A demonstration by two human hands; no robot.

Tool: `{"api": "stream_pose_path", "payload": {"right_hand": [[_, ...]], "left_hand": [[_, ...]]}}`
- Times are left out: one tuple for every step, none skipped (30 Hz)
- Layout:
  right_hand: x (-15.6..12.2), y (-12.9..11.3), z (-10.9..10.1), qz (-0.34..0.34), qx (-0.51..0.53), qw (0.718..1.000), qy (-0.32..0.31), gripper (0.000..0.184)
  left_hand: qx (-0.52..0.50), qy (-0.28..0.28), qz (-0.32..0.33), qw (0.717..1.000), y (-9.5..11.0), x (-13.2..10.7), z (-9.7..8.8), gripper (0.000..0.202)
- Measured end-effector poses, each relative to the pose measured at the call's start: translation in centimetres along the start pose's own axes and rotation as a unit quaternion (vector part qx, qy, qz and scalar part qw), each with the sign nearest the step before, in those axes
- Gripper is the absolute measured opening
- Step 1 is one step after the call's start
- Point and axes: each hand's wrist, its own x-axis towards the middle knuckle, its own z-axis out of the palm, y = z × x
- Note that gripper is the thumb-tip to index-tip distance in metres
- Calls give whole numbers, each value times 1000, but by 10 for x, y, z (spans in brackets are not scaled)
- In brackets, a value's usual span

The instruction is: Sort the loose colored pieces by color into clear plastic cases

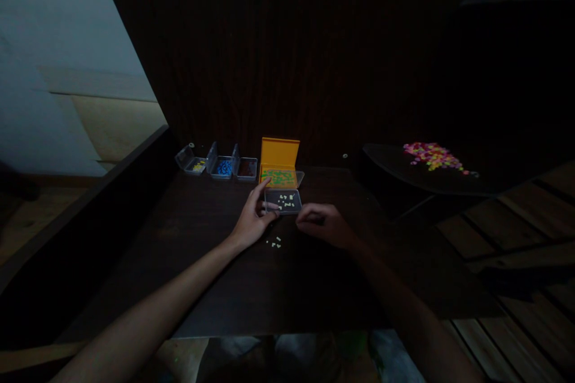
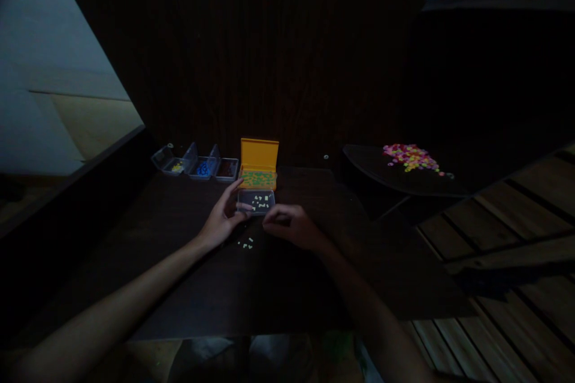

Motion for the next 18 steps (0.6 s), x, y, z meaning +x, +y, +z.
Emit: {"api": "stream_pose_path", "payload": {"right_hand": [[1,0,-3,16,14,1000,13,26],[1,1,-6,28,21,999,27,28],[3,2,-8,35,20,998,42,28],[4,5,-10,36,9,997,62,28],[5,7,-11,34,-9,996,82,26],[6,9,-12,31,-31,994,101,23],[7,12,-12,27,-55,991,116,20],[8,13,-11,21,-79,988,127,17],[8,15,-11,13,-104,986,132,14],[9,15,-10,3,-129,983,134,12],[8,15,-10,-10,-156,979,133,11],[8,15,-10,-24,-183,974,134,10],[8,13,-10,-36,-208,968,139,9],[8,12,-11,-45,-228,961,147,8],[8,10,-13,-49,-243,956,157,8],[8,8,-14,-49,-251,952,168,8],[7,7,-16,-48,-255,950,174,8],[7,6,-18,-48,-257,949,175,9]], "left_hand": [[0,-7,-1,1000,0,-2,2,80],[1,-14,-2,1000,-1,-3,4,80],[2,-20,-2,1000,-1,-5,6,80],[4,-26,-2,1000,-1,-6,7,80],[7,-29,0,1000,-1,-7,9,80],[9,-32,2,999,-1,-8,10,79],[12,-34,6,999,0,-9,11,78],[15,-35,8,999,0,-10,12,77],[17,-35,11,999,1,-11,13,76],[19,-36,12,999,1,-12,15,76],[19,-38,13,999,1,-13,16,76],[19,-40,14,999,1,-13,16,76],[16,-41,14,999,1,-14,17,77],[13,-42,15,999,0,-14,17,77],[9,-43,14,999,0,-14,17,77],[6,-44,12,999,-1,-14,17,78],[4,-44,9,999,-1,-13,17,78],[2,-44,5,999,-1,-13,17,78]]}}
